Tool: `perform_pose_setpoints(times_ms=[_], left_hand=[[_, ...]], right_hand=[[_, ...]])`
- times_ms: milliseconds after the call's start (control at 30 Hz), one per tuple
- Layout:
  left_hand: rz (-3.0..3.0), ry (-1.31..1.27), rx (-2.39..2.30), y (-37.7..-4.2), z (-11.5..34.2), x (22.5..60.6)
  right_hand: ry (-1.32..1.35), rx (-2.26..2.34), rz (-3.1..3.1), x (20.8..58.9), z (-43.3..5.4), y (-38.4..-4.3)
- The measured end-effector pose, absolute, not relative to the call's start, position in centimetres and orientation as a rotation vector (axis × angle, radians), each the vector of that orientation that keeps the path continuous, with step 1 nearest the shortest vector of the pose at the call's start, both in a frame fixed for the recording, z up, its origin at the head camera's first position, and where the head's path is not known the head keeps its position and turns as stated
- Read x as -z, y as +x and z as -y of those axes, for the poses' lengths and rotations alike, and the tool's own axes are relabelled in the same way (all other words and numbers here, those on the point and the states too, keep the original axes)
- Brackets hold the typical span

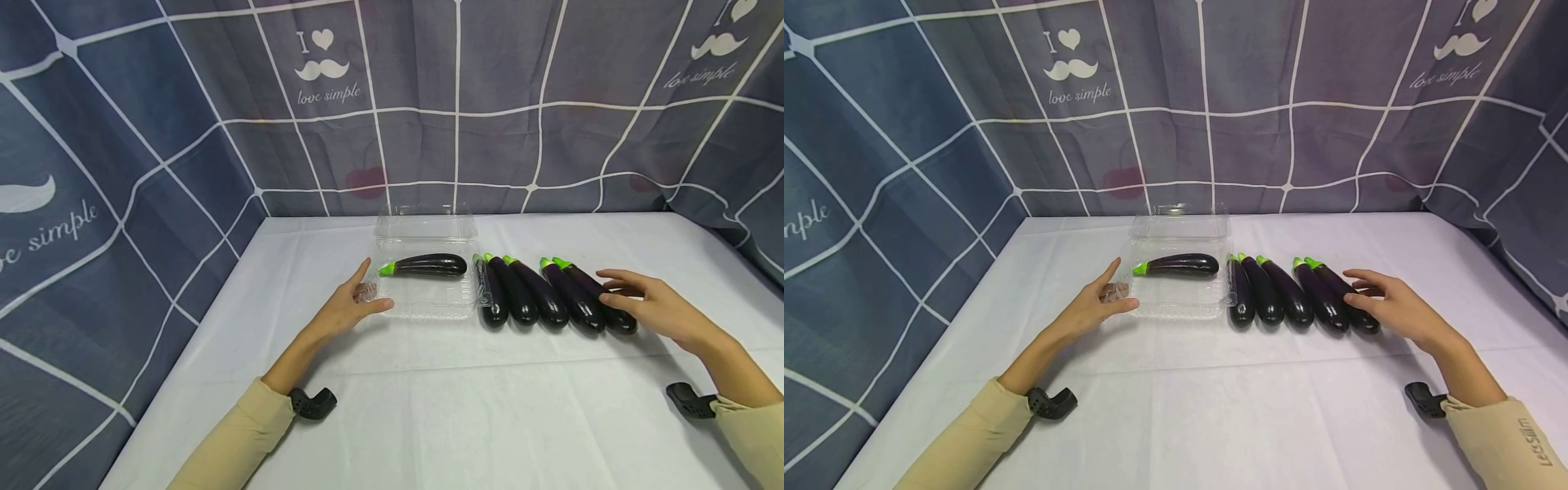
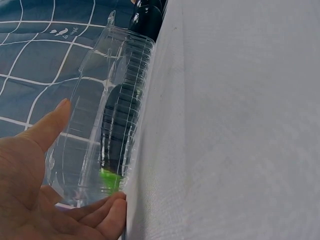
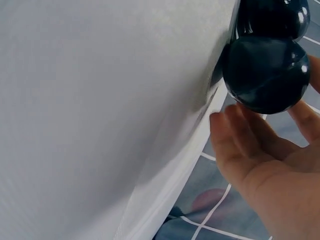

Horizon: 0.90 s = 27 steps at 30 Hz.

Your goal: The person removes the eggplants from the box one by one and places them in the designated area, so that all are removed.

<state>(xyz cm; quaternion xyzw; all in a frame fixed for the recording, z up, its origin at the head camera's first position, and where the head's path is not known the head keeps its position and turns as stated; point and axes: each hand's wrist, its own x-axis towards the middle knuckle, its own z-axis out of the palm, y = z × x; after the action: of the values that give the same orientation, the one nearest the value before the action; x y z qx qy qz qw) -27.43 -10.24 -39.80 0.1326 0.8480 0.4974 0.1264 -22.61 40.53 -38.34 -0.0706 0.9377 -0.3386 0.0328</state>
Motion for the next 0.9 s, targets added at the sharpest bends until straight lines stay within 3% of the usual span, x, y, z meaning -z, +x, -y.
perform_pose_setpoints(times_ms=[900], left_hand=[[-2.480, 0.379, -1.440, -27.5, 10.2, 39.8]], right_hand=[[-0.378, 1.366, -2.934, 35.3, -34.8, -23.2]])
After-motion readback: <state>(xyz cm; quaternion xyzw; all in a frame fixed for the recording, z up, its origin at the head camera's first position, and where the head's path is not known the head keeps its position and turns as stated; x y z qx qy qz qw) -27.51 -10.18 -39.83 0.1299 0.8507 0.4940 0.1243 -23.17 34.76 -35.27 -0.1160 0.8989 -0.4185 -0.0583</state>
